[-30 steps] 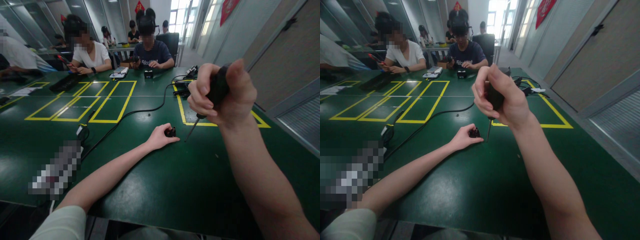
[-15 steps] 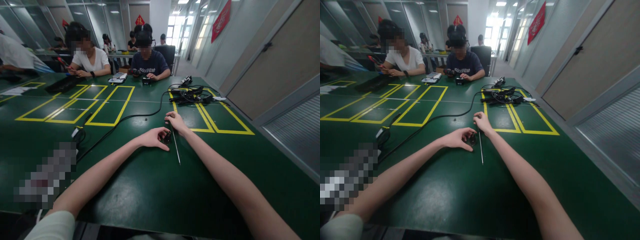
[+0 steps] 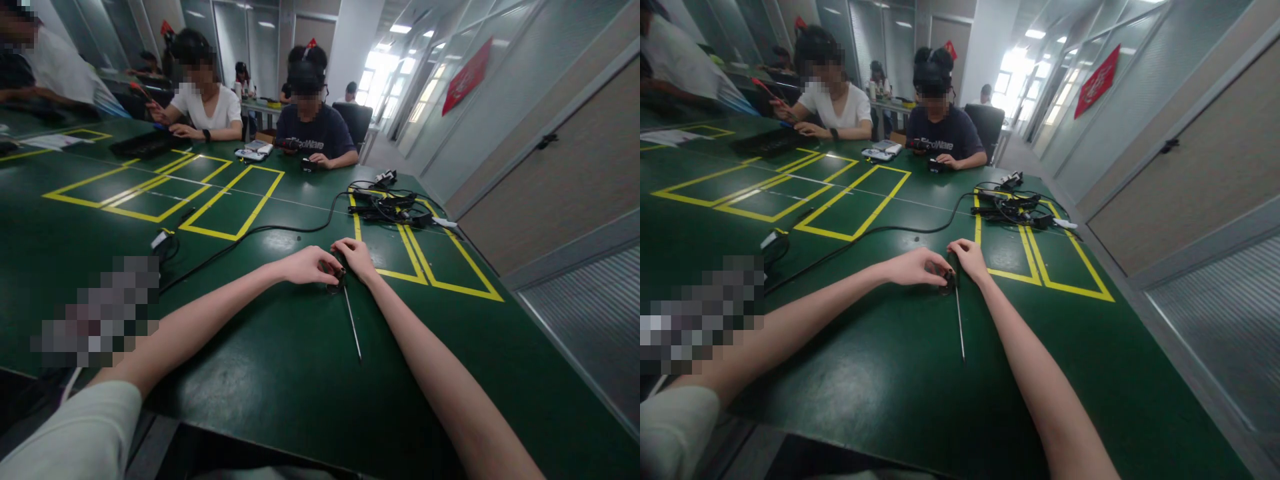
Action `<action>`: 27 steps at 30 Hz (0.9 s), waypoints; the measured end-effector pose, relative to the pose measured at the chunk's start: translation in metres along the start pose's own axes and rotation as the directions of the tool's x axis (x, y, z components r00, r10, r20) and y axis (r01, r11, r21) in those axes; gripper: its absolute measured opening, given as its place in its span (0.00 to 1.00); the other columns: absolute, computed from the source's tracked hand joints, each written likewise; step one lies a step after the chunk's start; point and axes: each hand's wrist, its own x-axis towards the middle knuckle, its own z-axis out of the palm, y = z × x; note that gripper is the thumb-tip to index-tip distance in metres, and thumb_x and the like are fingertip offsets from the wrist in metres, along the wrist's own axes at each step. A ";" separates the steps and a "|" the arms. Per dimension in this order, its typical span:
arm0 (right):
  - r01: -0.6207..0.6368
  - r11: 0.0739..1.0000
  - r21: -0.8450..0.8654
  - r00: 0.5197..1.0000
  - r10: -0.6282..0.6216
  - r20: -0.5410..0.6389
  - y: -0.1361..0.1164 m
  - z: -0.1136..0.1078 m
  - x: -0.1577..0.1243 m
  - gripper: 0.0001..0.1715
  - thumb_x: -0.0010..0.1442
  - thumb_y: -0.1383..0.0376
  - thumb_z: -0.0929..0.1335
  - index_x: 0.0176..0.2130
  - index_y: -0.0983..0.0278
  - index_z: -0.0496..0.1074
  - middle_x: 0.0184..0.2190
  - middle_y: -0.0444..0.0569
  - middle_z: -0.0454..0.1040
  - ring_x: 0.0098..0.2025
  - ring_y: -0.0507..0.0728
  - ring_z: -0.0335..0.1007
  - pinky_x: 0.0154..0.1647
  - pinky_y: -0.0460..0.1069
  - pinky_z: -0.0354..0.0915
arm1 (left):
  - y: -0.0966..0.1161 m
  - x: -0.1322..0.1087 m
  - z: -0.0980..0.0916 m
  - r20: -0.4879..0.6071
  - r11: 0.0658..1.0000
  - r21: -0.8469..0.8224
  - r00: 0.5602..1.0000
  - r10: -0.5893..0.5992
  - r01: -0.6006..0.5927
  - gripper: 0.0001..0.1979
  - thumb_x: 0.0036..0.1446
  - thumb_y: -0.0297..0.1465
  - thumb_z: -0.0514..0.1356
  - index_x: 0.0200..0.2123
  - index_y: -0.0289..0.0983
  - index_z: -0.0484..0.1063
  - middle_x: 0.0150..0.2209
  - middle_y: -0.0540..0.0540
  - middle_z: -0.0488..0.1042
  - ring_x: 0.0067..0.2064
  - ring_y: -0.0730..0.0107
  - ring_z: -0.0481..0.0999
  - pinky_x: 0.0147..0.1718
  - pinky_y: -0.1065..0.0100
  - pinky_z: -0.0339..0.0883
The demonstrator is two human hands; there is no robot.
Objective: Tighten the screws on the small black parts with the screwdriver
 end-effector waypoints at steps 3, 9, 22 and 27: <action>0.004 1.000 0.003 1.000 -0.004 -0.010 0.001 0.001 0.000 0.22 0.69 0.55 0.69 0.57 0.64 0.72 0.55 0.53 0.75 0.53 0.58 0.75 0.54 0.58 0.76 | 0.003 -0.001 0.000 -0.027 0.999 0.032 1.000 0.010 -0.009 0.13 0.53 0.30 0.69 0.42 0.34 0.84 0.40 0.42 0.85 0.38 0.65 0.82 0.39 0.68 0.74; -0.013 1.000 0.010 1.000 0.013 -0.020 0.001 0.002 0.002 0.22 0.69 0.55 0.69 0.56 0.65 0.72 0.55 0.53 0.75 0.53 0.58 0.75 0.54 0.58 0.76 | 0.016 -0.005 -0.005 -0.023 0.993 0.111 0.999 0.039 -0.036 0.14 0.56 0.31 0.68 0.46 0.35 0.84 0.46 0.41 0.85 0.43 0.62 0.84 0.47 0.64 0.75; -0.002 1.000 -0.014 1.000 0.002 -0.012 -0.005 0.002 0.001 0.22 0.68 0.55 0.69 0.55 0.65 0.73 0.54 0.52 0.75 0.52 0.58 0.75 0.53 0.58 0.76 | 0.046 -0.013 -0.022 -0.140 0.987 0.123 0.983 0.120 -0.103 0.14 0.58 0.33 0.67 0.47 0.36 0.83 0.45 0.42 0.84 0.46 0.61 0.83 0.52 0.60 0.75; -0.013 1.000 -0.010 1.000 0.013 -0.016 -0.004 0.004 0.003 0.22 0.68 0.55 0.69 0.55 0.65 0.72 0.54 0.53 0.75 0.52 0.58 0.76 0.53 0.57 0.76 | 0.048 -0.018 -0.051 -0.058 0.993 0.113 0.997 0.042 -0.035 0.15 0.55 0.35 0.70 0.45 0.35 0.84 0.44 0.42 0.85 0.42 0.62 0.83 0.47 0.62 0.76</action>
